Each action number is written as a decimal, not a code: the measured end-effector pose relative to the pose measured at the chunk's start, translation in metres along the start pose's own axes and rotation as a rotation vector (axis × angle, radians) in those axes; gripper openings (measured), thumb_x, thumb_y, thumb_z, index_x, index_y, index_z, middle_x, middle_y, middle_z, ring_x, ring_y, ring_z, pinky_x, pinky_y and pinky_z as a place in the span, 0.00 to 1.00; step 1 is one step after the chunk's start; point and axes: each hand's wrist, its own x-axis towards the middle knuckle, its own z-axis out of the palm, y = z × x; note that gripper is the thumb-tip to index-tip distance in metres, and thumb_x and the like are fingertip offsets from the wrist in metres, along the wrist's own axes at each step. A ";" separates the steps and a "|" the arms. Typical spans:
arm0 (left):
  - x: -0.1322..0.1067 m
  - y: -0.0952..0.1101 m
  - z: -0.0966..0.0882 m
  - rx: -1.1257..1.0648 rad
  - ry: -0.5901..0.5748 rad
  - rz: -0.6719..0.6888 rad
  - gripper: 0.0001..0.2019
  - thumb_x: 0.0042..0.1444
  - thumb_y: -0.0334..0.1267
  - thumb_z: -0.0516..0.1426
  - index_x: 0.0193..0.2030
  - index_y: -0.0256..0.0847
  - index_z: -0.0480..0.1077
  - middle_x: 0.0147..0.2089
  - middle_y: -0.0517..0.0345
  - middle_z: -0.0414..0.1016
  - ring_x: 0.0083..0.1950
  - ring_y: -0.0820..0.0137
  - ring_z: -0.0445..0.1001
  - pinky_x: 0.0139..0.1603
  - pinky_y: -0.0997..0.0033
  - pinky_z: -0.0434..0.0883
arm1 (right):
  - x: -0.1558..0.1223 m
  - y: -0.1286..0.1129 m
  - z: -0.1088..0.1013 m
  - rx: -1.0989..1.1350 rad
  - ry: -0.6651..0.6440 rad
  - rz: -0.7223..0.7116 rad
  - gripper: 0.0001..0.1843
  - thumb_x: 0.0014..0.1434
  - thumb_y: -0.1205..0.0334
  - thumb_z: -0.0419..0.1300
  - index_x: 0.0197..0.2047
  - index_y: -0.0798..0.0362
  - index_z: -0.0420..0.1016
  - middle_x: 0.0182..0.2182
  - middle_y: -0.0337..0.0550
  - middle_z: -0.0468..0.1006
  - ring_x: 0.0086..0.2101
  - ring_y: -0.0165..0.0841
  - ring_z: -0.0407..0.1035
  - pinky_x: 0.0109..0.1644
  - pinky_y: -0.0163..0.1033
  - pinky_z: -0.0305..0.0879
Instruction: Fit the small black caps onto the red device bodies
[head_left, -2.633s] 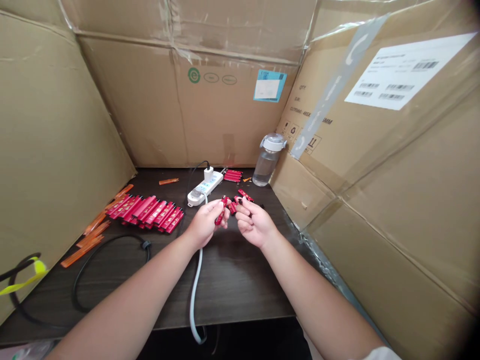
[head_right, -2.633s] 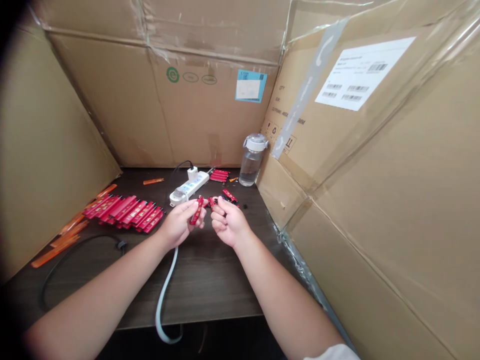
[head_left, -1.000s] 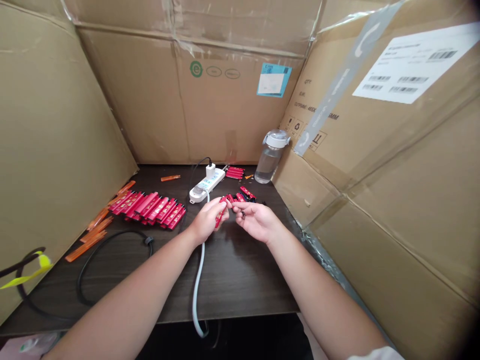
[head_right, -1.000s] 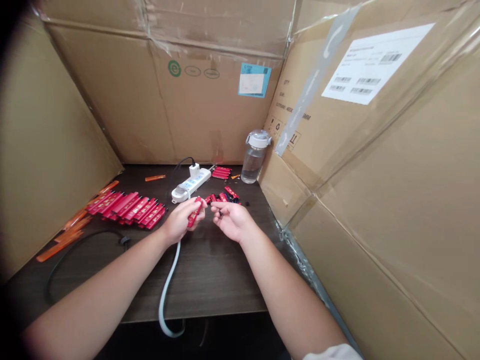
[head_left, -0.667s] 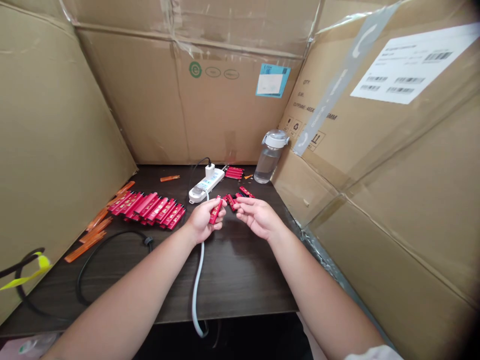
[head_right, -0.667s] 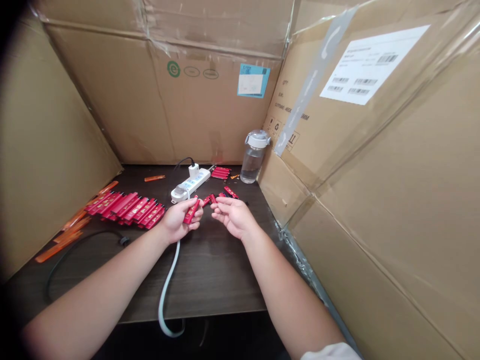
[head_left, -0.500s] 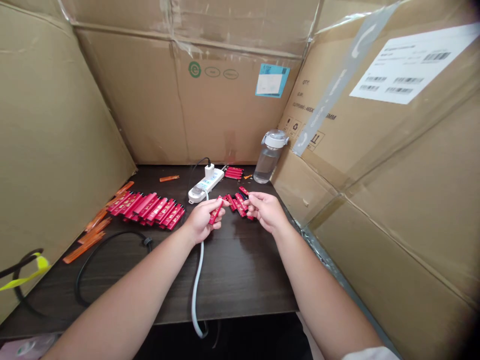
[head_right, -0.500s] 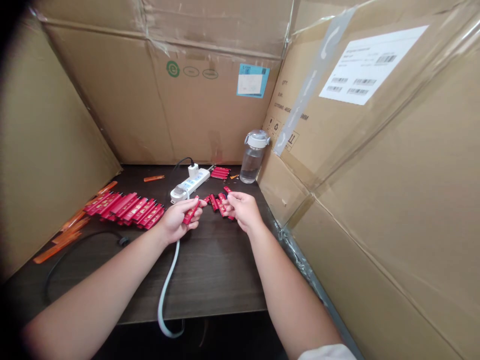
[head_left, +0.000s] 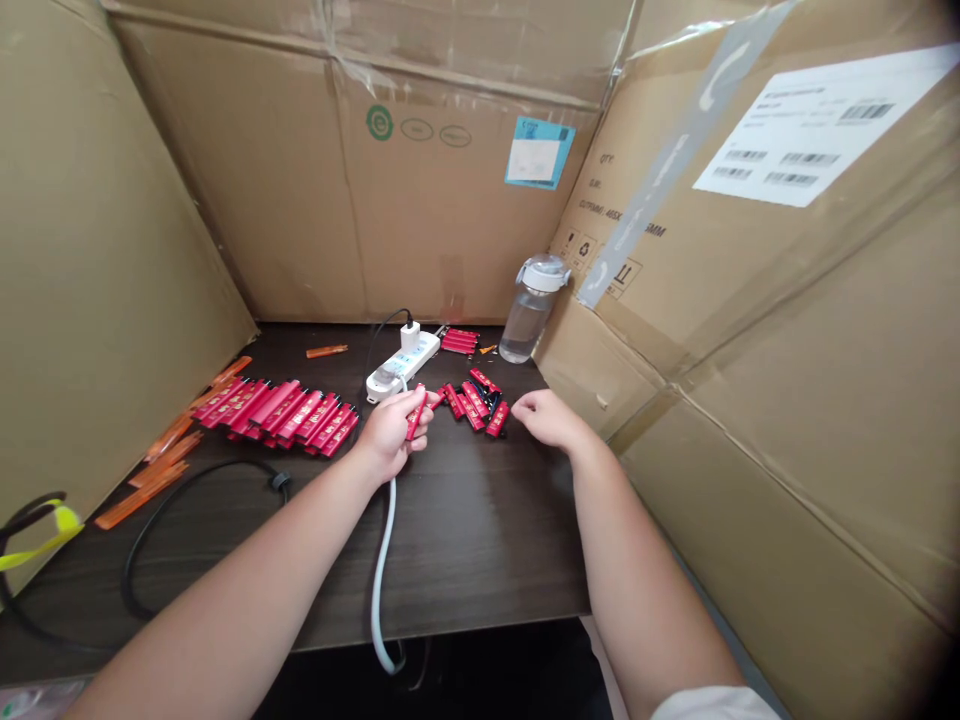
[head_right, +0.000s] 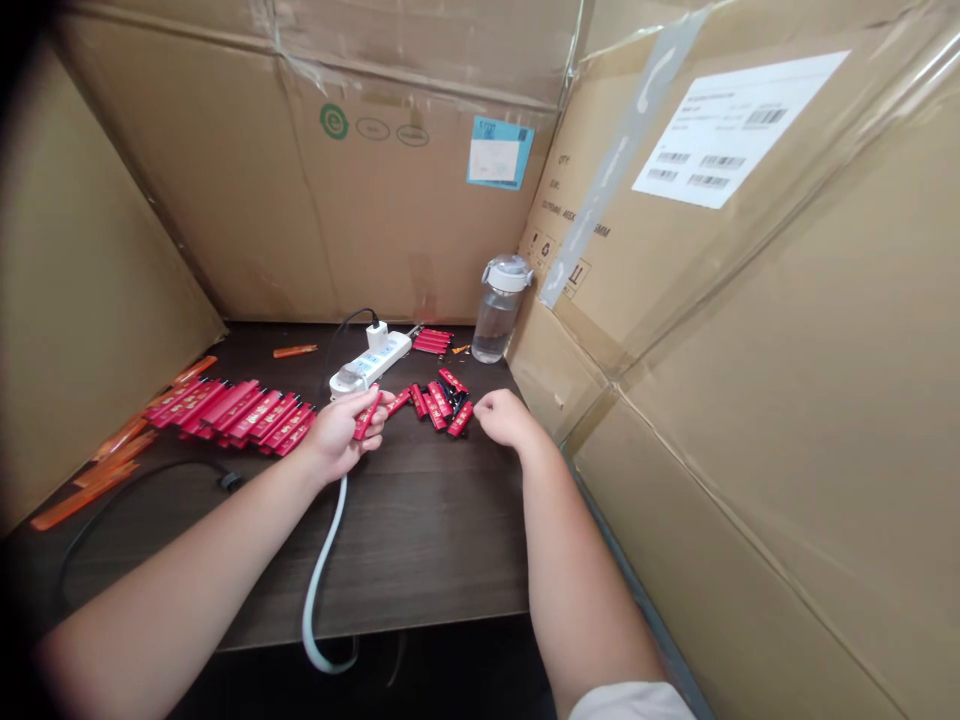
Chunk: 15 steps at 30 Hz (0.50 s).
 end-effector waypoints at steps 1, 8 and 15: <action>0.000 0.000 0.001 0.018 0.001 0.005 0.14 0.53 0.46 0.58 0.36 0.36 0.69 0.21 0.65 0.58 0.18 0.81 0.53 0.15 0.82 0.49 | -0.002 0.000 -0.002 -0.117 -0.084 -0.013 0.09 0.53 0.63 0.58 0.27 0.58 0.76 0.20 0.40 0.72 0.22 0.28 0.63 0.28 0.34 0.57; -0.007 -0.001 0.006 0.145 -0.082 -0.027 0.16 0.51 0.48 0.59 0.35 0.35 0.71 0.22 0.64 0.58 0.18 0.83 0.51 0.16 0.83 0.46 | -0.012 -0.002 -0.004 -0.381 -0.329 -0.119 0.14 0.44 0.59 0.66 0.36 0.54 0.76 0.27 0.38 0.75 0.25 0.28 0.64 0.28 0.33 0.55; -0.009 0.003 0.006 0.144 -0.163 -0.097 0.16 0.52 0.47 0.59 0.35 0.32 0.72 0.22 0.63 0.58 0.18 0.82 0.51 0.16 0.81 0.45 | -0.013 -0.007 -0.005 -0.311 -0.362 -0.180 0.15 0.42 0.66 0.66 0.37 0.53 0.78 0.24 0.34 0.71 0.23 0.25 0.58 0.29 0.32 0.53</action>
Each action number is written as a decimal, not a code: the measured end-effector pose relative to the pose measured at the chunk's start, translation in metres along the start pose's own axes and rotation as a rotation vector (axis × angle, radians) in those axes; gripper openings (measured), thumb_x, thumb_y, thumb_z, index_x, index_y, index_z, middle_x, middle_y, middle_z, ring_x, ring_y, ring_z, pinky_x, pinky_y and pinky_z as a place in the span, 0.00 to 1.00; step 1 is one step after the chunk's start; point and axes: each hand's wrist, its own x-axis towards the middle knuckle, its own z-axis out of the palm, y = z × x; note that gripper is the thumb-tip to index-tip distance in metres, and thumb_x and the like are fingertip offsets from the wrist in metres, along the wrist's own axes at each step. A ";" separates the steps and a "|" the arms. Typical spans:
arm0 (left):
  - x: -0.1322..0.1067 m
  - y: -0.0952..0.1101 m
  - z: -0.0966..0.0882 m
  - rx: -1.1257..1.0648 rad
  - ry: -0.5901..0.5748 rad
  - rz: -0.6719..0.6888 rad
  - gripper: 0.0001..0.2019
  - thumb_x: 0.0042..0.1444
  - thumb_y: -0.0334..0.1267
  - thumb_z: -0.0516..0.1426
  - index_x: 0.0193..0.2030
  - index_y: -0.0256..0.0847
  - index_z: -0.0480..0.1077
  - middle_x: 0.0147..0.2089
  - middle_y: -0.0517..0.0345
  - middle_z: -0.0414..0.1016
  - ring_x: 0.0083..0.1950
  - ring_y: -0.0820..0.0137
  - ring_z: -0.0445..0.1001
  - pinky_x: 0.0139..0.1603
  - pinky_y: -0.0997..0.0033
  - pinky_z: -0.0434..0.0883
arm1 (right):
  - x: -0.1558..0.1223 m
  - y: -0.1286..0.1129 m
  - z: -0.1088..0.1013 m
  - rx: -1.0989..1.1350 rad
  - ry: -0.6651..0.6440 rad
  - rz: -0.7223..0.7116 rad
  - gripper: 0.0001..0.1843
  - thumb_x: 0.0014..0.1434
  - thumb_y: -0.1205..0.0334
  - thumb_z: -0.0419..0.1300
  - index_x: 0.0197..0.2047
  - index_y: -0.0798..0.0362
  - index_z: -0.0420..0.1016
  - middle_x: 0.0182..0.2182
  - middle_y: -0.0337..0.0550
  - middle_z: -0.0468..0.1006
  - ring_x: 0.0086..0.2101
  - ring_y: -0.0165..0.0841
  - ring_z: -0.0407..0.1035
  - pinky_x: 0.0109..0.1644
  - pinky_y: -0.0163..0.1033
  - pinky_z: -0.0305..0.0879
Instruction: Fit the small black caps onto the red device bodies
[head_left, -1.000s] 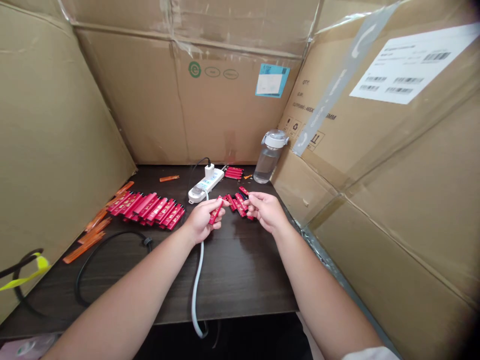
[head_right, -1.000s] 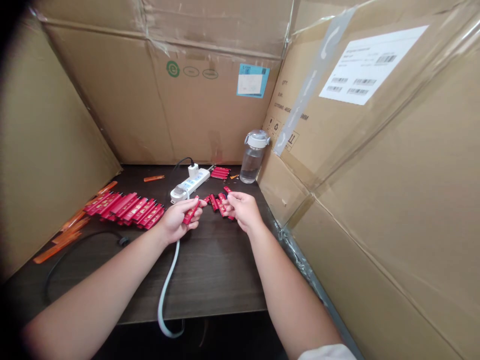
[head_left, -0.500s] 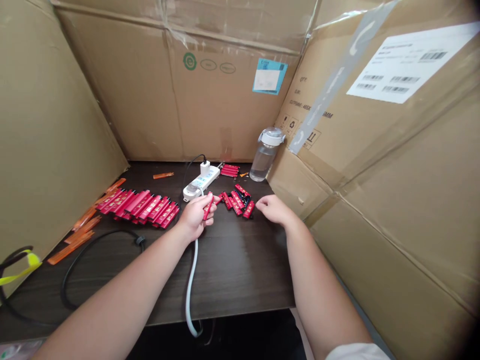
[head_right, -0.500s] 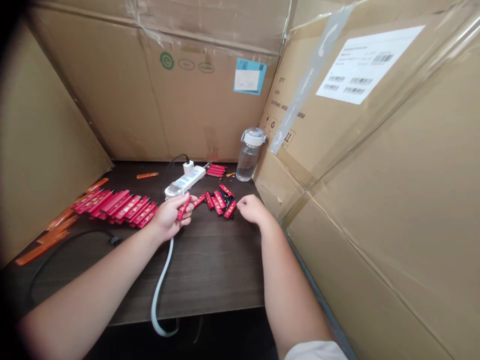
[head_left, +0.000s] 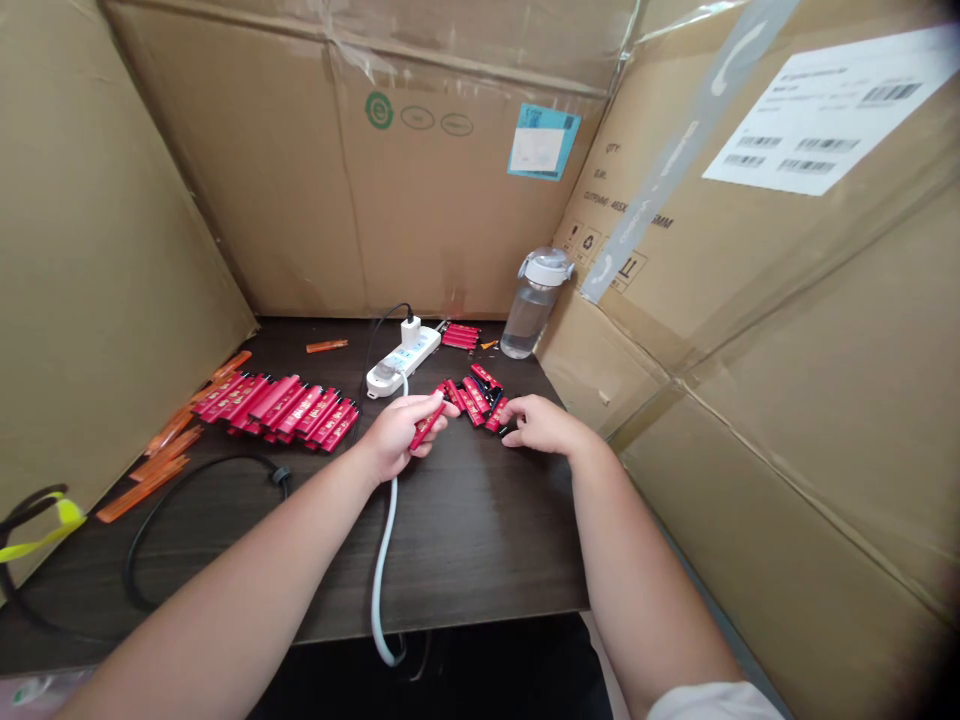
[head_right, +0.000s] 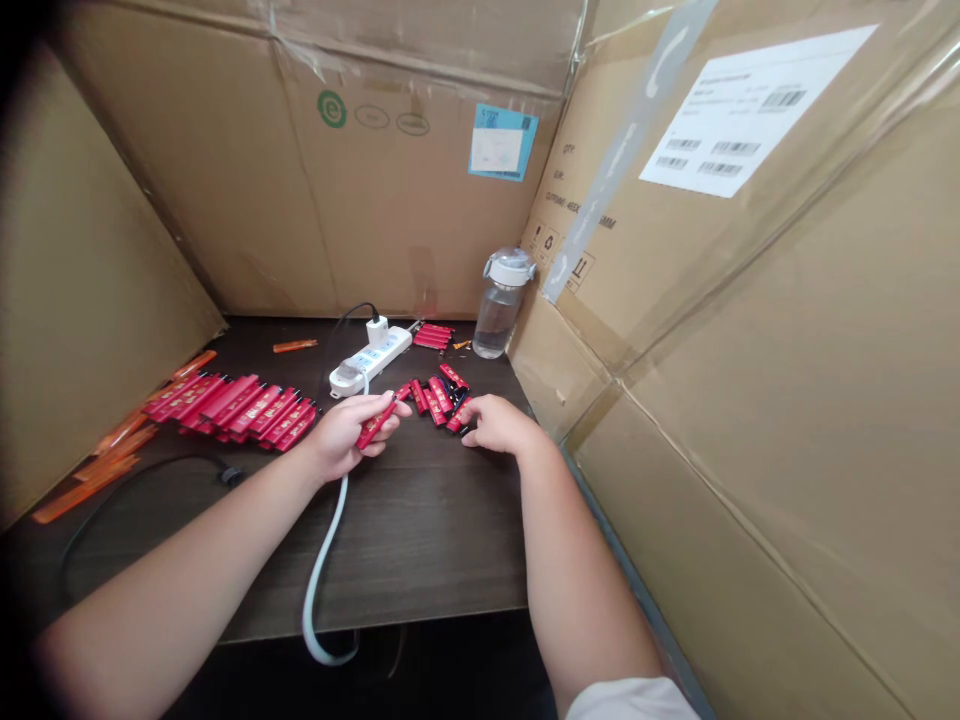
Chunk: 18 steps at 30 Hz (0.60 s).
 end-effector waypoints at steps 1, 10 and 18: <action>0.000 0.000 0.000 0.008 0.005 0.002 0.15 0.52 0.46 0.58 0.35 0.33 0.72 0.22 0.63 0.58 0.18 0.82 0.50 0.16 0.81 0.44 | 0.000 0.000 0.001 0.013 -0.004 -0.012 0.14 0.43 0.66 0.66 0.37 0.52 0.79 0.24 0.34 0.71 0.23 0.25 0.58 0.29 0.32 0.53; -0.002 -0.002 0.002 0.116 -0.064 0.065 0.15 0.51 0.46 0.60 0.35 0.35 0.72 0.23 0.63 0.62 0.18 0.83 0.51 0.16 0.80 0.46 | 0.004 0.003 0.005 0.026 -0.001 -0.018 0.01 0.45 0.66 0.63 0.25 0.54 0.76 0.19 0.34 0.69 0.23 0.26 0.59 0.28 0.33 0.52; -0.005 -0.002 0.008 0.312 -0.035 0.262 0.15 0.49 0.48 0.61 0.30 0.36 0.70 0.24 0.62 0.67 0.20 0.81 0.59 0.21 0.80 0.56 | -0.005 -0.043 0.017 1.253 0.100 -0.151 0.16 0.47 0.54 0.67 0.34 0.54 0.69 0.15 0.26 0.57 0.15 0.19 0.40 0.16 0.28 0.36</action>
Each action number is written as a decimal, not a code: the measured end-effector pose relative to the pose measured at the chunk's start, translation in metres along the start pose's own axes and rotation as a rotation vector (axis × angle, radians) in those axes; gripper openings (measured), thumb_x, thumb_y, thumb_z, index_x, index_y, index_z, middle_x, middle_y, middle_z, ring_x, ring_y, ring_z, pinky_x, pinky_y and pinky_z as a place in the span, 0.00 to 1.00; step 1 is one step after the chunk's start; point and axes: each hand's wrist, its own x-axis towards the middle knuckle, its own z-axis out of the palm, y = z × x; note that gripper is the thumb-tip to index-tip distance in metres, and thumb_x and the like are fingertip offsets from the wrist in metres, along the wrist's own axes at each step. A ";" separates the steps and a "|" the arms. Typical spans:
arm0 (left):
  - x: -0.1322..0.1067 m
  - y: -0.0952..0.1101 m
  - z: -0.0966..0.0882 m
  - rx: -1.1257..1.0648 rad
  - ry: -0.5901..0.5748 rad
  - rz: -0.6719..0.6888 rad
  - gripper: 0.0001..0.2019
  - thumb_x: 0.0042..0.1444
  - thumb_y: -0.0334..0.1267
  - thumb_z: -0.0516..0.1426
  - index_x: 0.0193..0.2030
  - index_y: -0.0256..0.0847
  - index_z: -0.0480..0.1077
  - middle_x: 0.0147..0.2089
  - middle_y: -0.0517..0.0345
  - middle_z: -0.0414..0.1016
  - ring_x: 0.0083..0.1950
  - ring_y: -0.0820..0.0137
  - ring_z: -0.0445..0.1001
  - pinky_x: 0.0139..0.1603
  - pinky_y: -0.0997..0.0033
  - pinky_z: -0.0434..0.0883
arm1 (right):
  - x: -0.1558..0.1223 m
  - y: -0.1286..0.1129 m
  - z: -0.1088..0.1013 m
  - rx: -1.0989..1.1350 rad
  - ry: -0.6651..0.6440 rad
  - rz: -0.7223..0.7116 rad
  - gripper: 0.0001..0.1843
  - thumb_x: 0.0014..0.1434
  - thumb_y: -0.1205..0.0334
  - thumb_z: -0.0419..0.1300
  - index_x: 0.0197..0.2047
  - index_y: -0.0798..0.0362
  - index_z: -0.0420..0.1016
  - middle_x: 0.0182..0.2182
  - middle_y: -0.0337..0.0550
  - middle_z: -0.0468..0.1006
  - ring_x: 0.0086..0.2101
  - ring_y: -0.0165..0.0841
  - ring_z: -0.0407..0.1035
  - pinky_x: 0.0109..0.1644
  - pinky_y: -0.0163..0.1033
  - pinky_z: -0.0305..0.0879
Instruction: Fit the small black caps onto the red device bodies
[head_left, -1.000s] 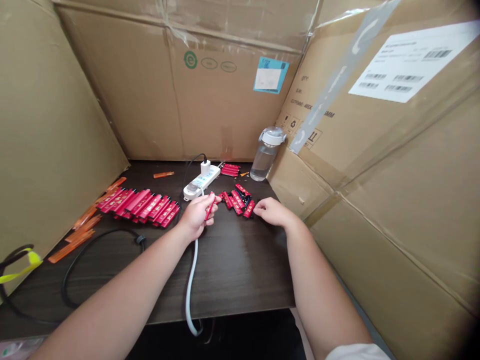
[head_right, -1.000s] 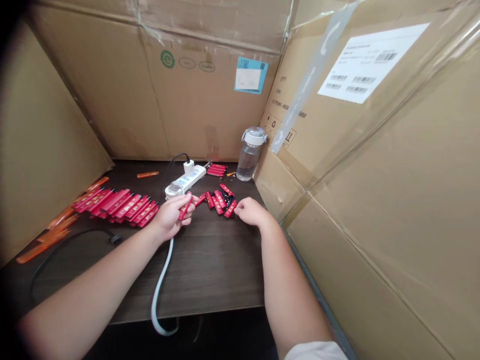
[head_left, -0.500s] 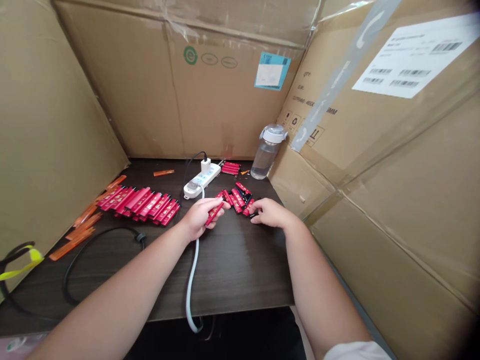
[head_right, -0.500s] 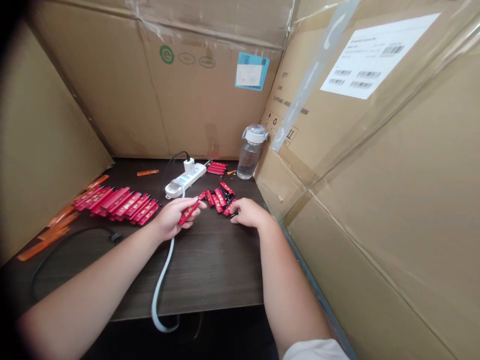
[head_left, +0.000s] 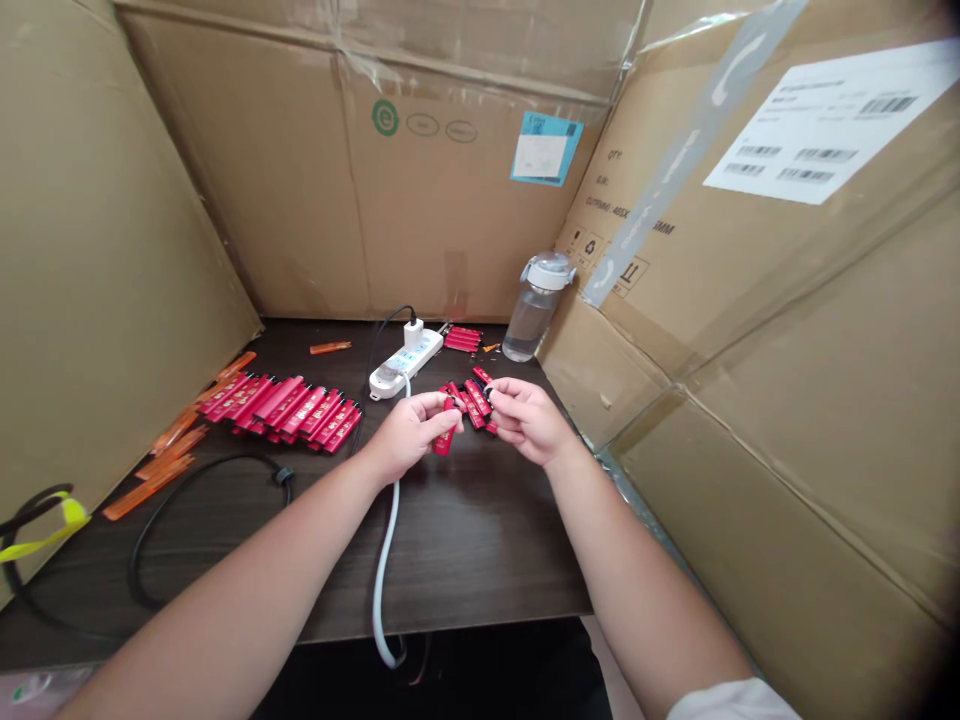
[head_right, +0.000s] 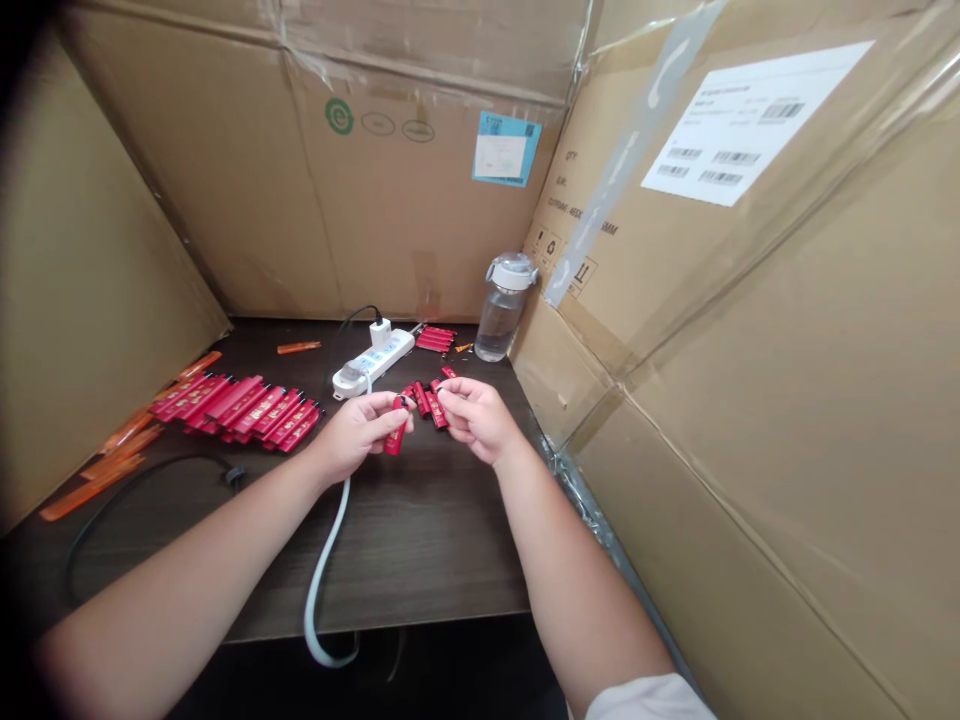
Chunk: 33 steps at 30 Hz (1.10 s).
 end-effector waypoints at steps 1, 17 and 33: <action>0.000 0.000 0.001 0.032 0.007 0.024 0.14 0.49 0.48 0.61 0.31 0.36 0.71 0.25 0.62 0.68 0.21 0.80 0.59 0.21 0.79 0.57 | -0.001 0.002 0.008 0.105 -0.026 0.004 0.16 0.46 0.55 0.68 0.34 0.53 0.68 0.15 0.26 0.56 0.14 0.19 0.39 0.15 0.27 0.36; -0.003 0.001 0.010 0.290 0.155 0.220 0.14 0.51 0.44 0.60 0.40 0.35 0.75 0.29 0.58 0.73 0.29 0.74 0.66 0.32 0.74 0.64 | -0.006 0.016 0.043 0.365 0.074 0.007 0.12 0.44 0.61 0.69 0.32 0.54 0.73 0.12 0.24 0.54 0.13 0.17 0.40 0.13 0.25 0.38; -0.004 -0.002 0.012 0.298 0.199 0.268 0.11 0.51 0.43 0.59 0.32 0.36 0.74 0.26 0.60 0.71 0.28 0.75 0.65 0.31 0.76 0.63 | -0.007 0.013 0.041 0.371 0.022 0.100 0.12 0.42 0.64 0.69 0.31 0.54 0.73 0.11 0.24 0.51 0.13 0.18 0.40 0.13 0.25 0.38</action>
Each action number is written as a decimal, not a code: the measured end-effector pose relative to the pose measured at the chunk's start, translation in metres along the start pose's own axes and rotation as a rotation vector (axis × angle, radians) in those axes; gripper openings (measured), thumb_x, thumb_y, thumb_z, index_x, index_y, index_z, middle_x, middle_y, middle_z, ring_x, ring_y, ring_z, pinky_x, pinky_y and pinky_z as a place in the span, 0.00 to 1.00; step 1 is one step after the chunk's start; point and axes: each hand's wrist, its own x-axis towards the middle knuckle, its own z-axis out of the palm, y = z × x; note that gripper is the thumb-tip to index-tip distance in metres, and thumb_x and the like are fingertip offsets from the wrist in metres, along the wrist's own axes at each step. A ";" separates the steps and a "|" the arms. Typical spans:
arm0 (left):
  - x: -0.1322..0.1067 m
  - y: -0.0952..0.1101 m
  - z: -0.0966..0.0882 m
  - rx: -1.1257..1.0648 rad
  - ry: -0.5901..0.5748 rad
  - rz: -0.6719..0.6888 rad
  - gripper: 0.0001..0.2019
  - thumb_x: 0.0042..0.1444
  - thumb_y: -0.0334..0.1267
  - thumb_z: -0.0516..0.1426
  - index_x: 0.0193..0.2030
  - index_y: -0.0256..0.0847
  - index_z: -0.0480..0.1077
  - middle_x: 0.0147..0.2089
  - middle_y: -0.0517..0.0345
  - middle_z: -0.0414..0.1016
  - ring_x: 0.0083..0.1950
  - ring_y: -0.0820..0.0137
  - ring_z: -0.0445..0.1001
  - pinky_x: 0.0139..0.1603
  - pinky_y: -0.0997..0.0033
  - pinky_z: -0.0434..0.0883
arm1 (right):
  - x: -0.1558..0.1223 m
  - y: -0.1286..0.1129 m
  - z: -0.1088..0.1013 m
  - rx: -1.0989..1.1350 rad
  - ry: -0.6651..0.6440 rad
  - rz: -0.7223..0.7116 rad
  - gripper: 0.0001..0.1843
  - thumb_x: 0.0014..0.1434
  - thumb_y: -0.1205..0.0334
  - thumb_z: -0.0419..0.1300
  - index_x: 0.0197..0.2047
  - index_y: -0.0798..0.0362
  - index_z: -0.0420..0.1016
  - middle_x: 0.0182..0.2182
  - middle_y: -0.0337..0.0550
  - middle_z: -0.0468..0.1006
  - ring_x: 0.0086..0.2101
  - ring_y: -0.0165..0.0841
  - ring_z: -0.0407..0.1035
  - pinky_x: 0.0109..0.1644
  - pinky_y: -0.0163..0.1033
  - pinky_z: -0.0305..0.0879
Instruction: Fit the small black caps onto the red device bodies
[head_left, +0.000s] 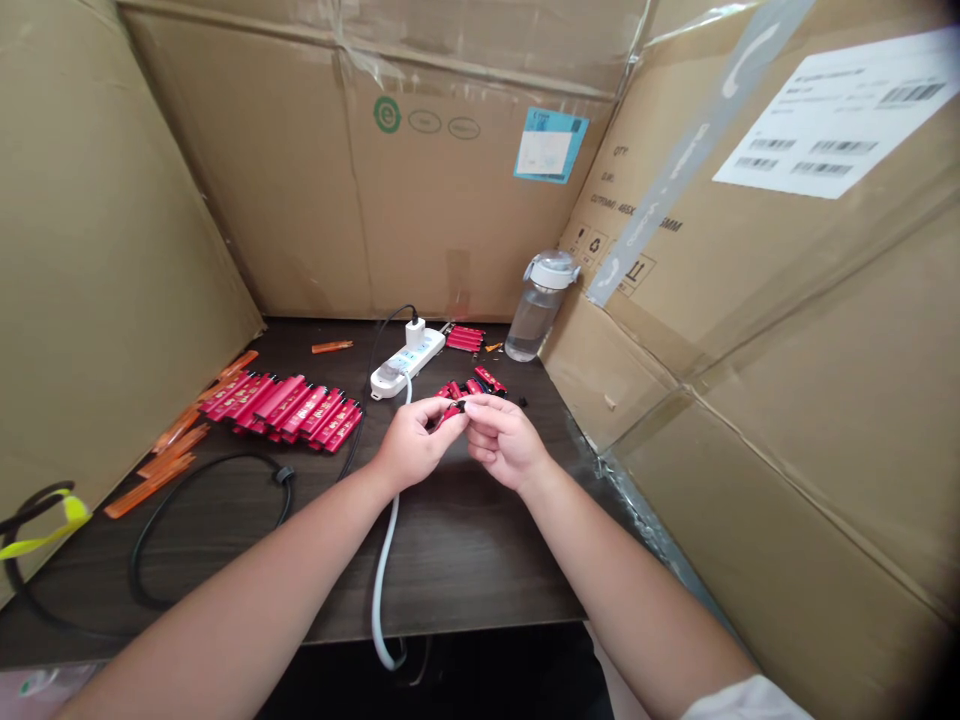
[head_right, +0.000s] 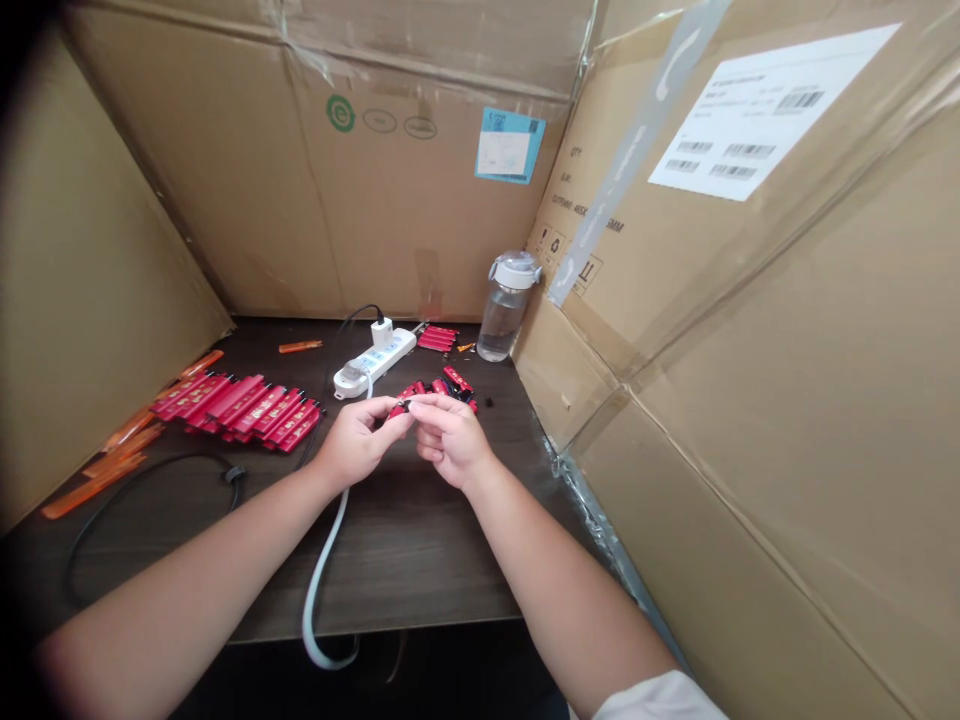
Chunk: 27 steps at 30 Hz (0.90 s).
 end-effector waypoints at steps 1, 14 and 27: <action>0.000 0.000 0.000 0.010 0.003 0.001 0.11 0.51 0.43 0.58 0.31 0.36 0.74 0.26 0.60 0.71 0.28 0.75 0.65 0.31 0.76 0.63 | 0.000 0.000 0.000 -0.022 -0.009 -0.006 0.12 0.42 0.63 0.69 0.31 0.54 0.73 0.12 0.24 0.53 0.13 0.18 0.40 0.13 0.25 0.39; 0.003 0.002 -0.007 0.097 -0.070 -0.007 0.11 0.51 0.42 0.59 0.35 0.37 0.78 0.30 0.59 0.76 0.30 0.72 0.69 0.33 0.75 0.65 | 0.000 -0.003 -0.006 -0.262 0.027 -0.168 0.13 0.43 0.59 0.70 0.32 0.55 0.76 0.13 0.29 0.62 0.13 0.18 0.44 0.14 0.28 0.38; 0.003 -0.003 -0.005 0.064 0.037 0.102 0.09 0.51 0.38 0.61 0.39 0.42 0.78 0.38 0.55 0.78 0.37 0.69 0.73 0.41 0.70 0.69 | -0.001 0.005 0.005 -0.022 0.048 -0.079 0.14 0.43 0.61 0.70 0.35 0.54 0.77 0.13 0.26 0.57 0.13 0.17 0.42 0.13 0.25 0.38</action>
